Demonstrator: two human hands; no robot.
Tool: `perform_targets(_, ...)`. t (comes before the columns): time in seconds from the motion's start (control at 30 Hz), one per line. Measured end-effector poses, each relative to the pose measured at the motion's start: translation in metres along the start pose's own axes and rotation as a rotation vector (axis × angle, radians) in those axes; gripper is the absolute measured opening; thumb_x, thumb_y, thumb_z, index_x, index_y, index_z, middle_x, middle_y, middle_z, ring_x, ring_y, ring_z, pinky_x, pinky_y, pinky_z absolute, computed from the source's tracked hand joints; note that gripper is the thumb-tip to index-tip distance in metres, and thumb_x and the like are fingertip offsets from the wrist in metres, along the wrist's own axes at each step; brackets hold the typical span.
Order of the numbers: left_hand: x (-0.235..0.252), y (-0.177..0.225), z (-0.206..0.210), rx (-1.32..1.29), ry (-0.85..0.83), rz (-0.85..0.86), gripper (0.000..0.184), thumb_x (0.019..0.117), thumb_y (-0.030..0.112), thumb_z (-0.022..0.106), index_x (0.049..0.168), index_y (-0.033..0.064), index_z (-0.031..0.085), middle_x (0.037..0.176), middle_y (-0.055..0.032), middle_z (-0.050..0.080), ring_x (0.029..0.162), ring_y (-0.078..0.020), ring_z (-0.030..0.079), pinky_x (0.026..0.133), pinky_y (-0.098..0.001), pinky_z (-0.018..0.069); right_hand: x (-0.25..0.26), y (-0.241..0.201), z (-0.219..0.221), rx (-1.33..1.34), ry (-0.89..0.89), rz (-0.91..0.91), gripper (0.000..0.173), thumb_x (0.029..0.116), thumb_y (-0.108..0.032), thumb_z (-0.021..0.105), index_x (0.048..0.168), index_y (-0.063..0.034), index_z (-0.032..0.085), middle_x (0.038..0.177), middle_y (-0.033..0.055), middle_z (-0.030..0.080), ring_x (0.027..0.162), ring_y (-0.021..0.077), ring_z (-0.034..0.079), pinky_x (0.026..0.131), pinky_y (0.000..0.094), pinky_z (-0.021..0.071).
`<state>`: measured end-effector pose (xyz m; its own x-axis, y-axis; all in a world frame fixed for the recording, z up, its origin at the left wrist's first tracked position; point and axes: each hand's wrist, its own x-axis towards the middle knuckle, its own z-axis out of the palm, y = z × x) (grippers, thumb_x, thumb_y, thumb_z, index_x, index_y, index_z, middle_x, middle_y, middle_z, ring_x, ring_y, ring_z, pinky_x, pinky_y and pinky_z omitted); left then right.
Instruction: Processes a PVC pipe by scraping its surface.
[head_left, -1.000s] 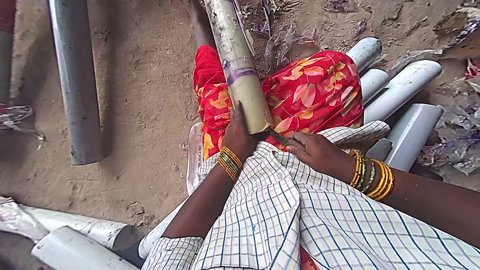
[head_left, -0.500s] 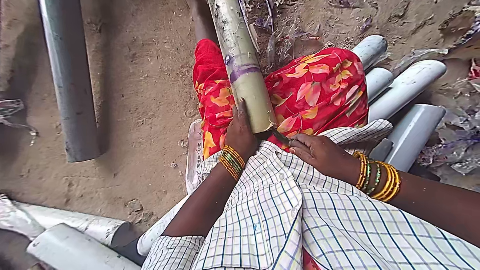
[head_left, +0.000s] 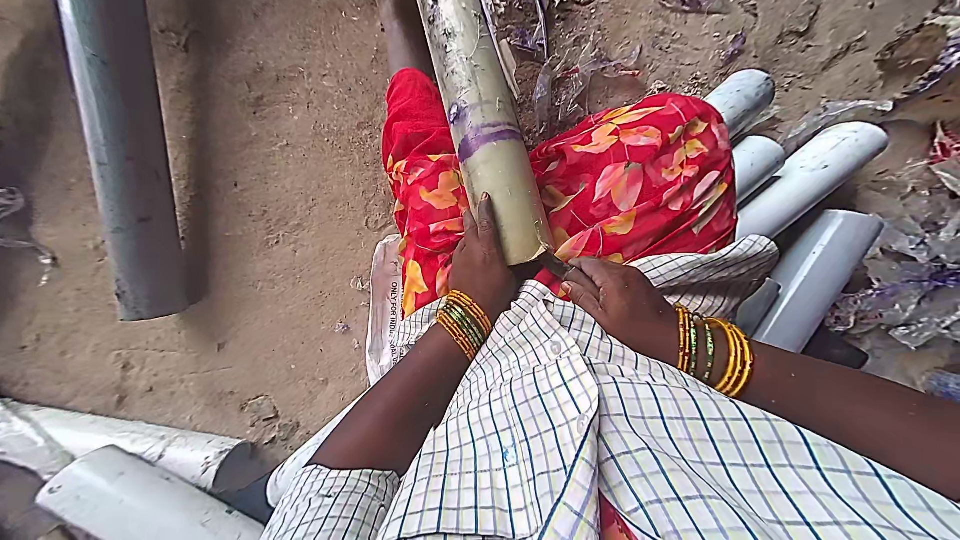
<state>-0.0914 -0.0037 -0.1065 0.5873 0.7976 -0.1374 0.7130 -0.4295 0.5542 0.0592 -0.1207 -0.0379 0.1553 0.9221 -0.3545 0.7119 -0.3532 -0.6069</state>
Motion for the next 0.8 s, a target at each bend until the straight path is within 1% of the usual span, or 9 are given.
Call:
perform_targets(0.17, 0.001, 0.002, -0.001, 0.027, -0.034, -0.033, 0.124, 0.0698, 0.03, 0.091, 0.16, -0.0081, 0.016, 0.152, -0.0375, 0.041, 0.121, -0.0449, 0.065, 0.097, -0.0528, 0.0554, 0.006, -0.006, -0.003, -0.072, -0.057, 0.032, 0.031, 0.1043, -0.02, 0.053, 0.104, 0.0089, 0.065, 0.086, 0.0209, 0.066, 0.079, 0.0352, 0.067, 0.071, 0.0488, 0.0538)
perform_targets(0.27, 0.001, 0.004, -0.005, 0.028, -0.068, -0.051, 0.125, 0.0716, 0.032, 0.091, 0.161, -0.0069, 0.013, 0.154, -0.0363, 0.039, 0.125, -0.0437, 0.063, 0.101, -0.0519, 0.0538, 0.011, -0.008, -0.005, -0.068, -0.122, 0.072, 0.029, 0.1048, -0.019, 0.054, 0.101, 0.0082, 0.064, 0.084, 0.0202, 0.064, 0.079, 0.0347, 0.066, 0.072, 0.0494, 0.052)
perform_targets(0.33, 0.001, 0.003, -0.004, 0.012, -0.046, -0.033, 0.126, 0.0712, 0.036, 0.092, 0.16, -0.0081, 0.015, 0.154, -0.0367, 0.04, 0.126, -0.0441, 0.062, 0.102, -0.0522, 0.0528, 0.014, -0.01, -0.009, -0.051, -0.166, 0.109, 0.029, 0.1058, -0.02, 0.054, 0.101, 0.0066, 0.064, 0.084, 0.0186, 0.063, 0.08, 0.0327, 0.065, 0.074, 0.0488, 0.0508)
perform_targets(0.5, 0.001, 0.006, -0.007, 0.018, -0.096, -0.071, 0.116, 0.0762, 0.019, 0.085, 0.162, -0.0059, 0.011, 0.158, -0.0346, 0.035, 0.126, -0.0433, 0.062, 0.1, -0.0526, 0.0538, 0.018, -0.005, -0.03, -0.129, -0.161, -0.019, 0.024, 0.1035, -0.019, 0.056, 0.088, -0.0028, 0.065, 0.069, 0.006, 0.057, 0.064, 0.0182, 0.058, 0.06, 0.0376, 0.0464)
perform_targets(0.53, 0.002, 0.007, -0.008, 0.012, -0.108, -0.079, 0.114, 0.0776, 0.017, 0.083, 0.162, -0.0048, 0.011, 0.159, -0.0338, 0.034, 0.126, -0.0424, 0.062, 0.1, -0.0519, 0.0539, 0.021, -0.005, -0.036, -0.182, -0.196, -0.047, 0.025, 0.104, -0.02, 0.055, 0.087, -0.0039, 0.064, 0.07, 0.0055, 0.056, 0.064, 0.0181, 0.057, 0.06, 0.0376, 0.046)
perform_targets(0.6, 0.003, 0.008, -0.009, 0.006, -0.136, -0.101, 0.111, 0.0787, 0.013, 0.081, 0.163, -0.0026, 0.01, 0.16, -0.033, 0.033, 0.125, -0.0419, 0.063, 0.099, -0.0515, 0.0546, 0.026, -0.009, -0.046, -0.326, -0.284, -0.089, 0.026, 0.1053, -0.022, 0.052, 0.092, -0.0034, 0.065, 0.079, 0.0091, 0.062, 0.074, 0.0234, 0.064, 0.065, 0.0422, 0.051)
perform_targets(0.67, 0.004, 0.01, -0.01, 0.021, -0.178, -0.128, 0.114, 0.0783, 0.014, 0.082, 0.164, -0.0004, 0.007, 0.161, -0.0322, 0.031, 0.124, -0.0413, 0.064, 0.098, -0.0518, 0.0549, 0.03, -0.02, -0.056, -0.494, -0.391, -0.075, 0.029, 0.1074, -0.026, 0.05, 0.107, -0.0028, 0.067, 0.094, 0.0124, 0.067, 0.09, 0.0287, 0.069, 0.075, 0.0468, 0.0551)
perform_targets(0.7, 0.006, 0.012, -0.011, 0.02, -0.202, -0.148, 0.117, 0.0774, 0.013, 0.082, 0.165, 0.0011, 0.005, 0.162, -0.032, 0.029, 0.125, -0.0416, 0.063, 0.098, -0.0521, 0.0543, 0.033, -0.026, -0.06, -0.571, -0.438, -0.068, 0.029, 0.1081, -0.028, 0.05, 0.11, -0.0039, 0.066, 0.098, 0.0119, 0.067, 0.093, 0.0288, 0.069, 0.077, 0.0465, 0.0549)
perform_targets(0.8, 0.009, 0.015, -0.013, 0.01, -0.228, -0.167, 0.115, 0.0781, 0.007, 0.079, 0.165, 0.0025, 0.004, 0.164, -0.0306, 0.027, 0.127, -0.0409, 0.061, 0.1, -0.0511, 0.0538, 0.038, -0.024, -0.067, -0.724, -0.44, -0.184, 0.027, 0.1067, -0.027, 0.052, 0.107, -0.0045, 0.065, 0.094, 0.0118, 0.067, 0.084, 0.0296, 0.07, 0.068, 0.0455, 0.0553)
